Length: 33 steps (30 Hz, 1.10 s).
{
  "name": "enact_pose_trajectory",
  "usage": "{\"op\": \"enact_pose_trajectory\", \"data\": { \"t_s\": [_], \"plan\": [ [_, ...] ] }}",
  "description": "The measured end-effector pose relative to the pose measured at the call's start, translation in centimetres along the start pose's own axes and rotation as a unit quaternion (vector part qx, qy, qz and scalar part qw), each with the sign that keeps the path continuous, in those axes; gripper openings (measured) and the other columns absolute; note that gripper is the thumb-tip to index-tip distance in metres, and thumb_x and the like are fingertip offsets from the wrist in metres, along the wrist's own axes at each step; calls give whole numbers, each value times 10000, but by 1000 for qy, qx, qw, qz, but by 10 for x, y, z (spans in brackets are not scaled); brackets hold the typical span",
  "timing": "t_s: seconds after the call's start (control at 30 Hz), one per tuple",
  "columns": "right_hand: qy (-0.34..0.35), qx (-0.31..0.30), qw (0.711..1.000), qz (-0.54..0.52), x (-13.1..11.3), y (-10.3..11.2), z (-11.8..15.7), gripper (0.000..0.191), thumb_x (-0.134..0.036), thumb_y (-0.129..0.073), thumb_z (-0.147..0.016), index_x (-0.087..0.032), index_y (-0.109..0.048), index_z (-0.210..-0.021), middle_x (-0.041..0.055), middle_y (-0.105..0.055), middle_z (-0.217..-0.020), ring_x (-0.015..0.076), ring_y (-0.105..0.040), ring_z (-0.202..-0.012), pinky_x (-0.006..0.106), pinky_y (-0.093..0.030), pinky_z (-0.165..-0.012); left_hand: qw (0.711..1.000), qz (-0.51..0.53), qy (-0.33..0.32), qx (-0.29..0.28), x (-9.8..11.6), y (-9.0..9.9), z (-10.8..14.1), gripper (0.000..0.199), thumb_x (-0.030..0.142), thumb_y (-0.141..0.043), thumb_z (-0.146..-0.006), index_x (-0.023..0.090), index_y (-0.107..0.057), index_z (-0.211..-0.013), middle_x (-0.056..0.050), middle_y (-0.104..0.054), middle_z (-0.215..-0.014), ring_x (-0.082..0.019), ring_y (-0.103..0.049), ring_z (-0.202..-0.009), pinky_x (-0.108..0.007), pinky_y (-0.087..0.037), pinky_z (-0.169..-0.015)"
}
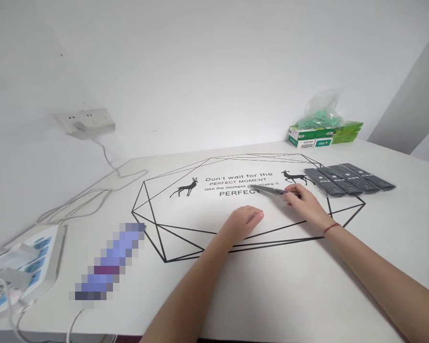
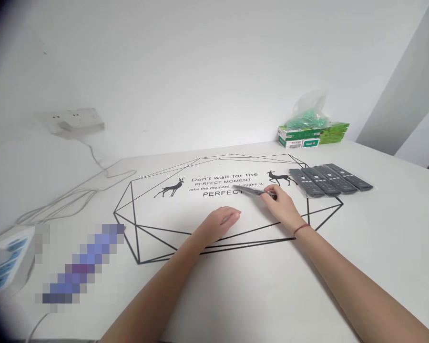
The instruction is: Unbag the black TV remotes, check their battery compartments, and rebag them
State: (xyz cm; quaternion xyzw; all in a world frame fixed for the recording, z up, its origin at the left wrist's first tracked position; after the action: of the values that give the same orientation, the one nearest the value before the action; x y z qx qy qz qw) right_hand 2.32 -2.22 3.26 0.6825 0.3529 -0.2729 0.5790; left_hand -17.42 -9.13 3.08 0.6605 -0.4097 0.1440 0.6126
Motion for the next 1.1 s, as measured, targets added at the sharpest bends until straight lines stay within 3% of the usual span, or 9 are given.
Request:
{"op": "enact_pose_trajectory", "data": {
  "t_s": [0.2, 0.37, 0.57, 0.7, 0.8, 0.93, 1.03, 1.1],
  "plan": [
    [174, -48, 983, -27, -39, -13, 33, 200, -331, -508, -791, -219, -559, -948, 59, -619, -950, 210, -588, -809, 324, -481, -671, 999, 48, 25, 8, 7, 6, 4, 462, 449, -251, -955, 208, -641, -1005, -52, -676, -1021, -210, -602, -984, -353, -468, -887],
    [288, -67, 955, 19, -50, -14, 45, 266, -330, -535, -823, -221, -518, -1066, 88, -571, -1045, 237, -578, -932, 366, -487, -795, 996, 87, 23, 23, 5, 4, 1, 480, 447, -236, -957, 173, -603, -1099, -105, -639, -1136, -239, -566, -1088, -383, -440, -950],
    [278, -110, 954, 22, -45, -20, 43, 349, -400, -571, -813, -229, -516, -1113, 112, -569, -1103, 270, -570, -965, 377, -513, -742, 985, 124, 87, 82, -6, -1, -3, 483, 475, -223, -951, 177, -602, -918, -85, -660, -968, -210, -593, -939, -362, -463, -884],
    [272, -134, 953, 19, -43, -25, 46, 413, -442, -570, -817, -241, -506, -1172, 116, -559, -1167, 262, -579, -933, 357, -512, -674, 963, 212, 126, 110, -13, -4, -5, 384, 468, -355, -922, 179, -606, -908, -64, -671, -926, -191, -614, -903, -349, -476, -871],
    [272, -153, 950, 27, -44, -26, 49, 433, -458, -564, -822, -258, -489, -1199, 111, -549, -1200, 250, -589, -894, 347, -504, -640, 931, 303, 150, 135, -16, -5, -7, 243, 370, -479, -878, 168, -611, -916, -66, -681, -941, -188, -632, -893, -346, -489, -866],
    [258, -196, 946, 21, -45, -29, 52, 488, -464, -566, -826, -277, -439, -1258, 98, -554, -1212, 186, -587, -712, 327, -491, -589, 870, 417, 188, 183, -20, -3, -8, 153, 257, -517, -824, 147, -596, -895, -73, -671, -917, -191, -634, -869, -371, -505, -847],
    [219, -202, 954, 12, -46, -29, 53, 499, -455, -551, -833, -267, -398, -1270, 84, -604, -1119, 159, -557, -608, 316, -469, -552, 829, 482, 202, 199, -20, 2, -7, 160, 227, -518, -800, 148, -583, -922, -68, -662, -904, -182, -635, -834, -365, -528, -799],
    [188, -209, 960, -4, -46, -29, 53, 519, -450, -536, -839, -255, -359, -1286, 65, -639, -1016, 151, -532, -548, 310, -449, -530, 823, 486, 203, 212, -18, 7, -5, 171, 219, -529, -785, 151, -587, -930, -65, -656, -906, -175, -631, -832, -351, -532, -791]
  ]
}}
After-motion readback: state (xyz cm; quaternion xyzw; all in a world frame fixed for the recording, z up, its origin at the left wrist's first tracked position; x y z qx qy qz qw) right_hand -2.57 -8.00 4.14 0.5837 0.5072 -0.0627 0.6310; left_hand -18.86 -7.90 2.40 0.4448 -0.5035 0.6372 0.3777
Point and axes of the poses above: each hand's wrist, its own z-axis away from the middle knuckle, its own y-axis out of the back of the hand, x = y × z, the point moved 4 cm from there along -z, towards the middle knuckle
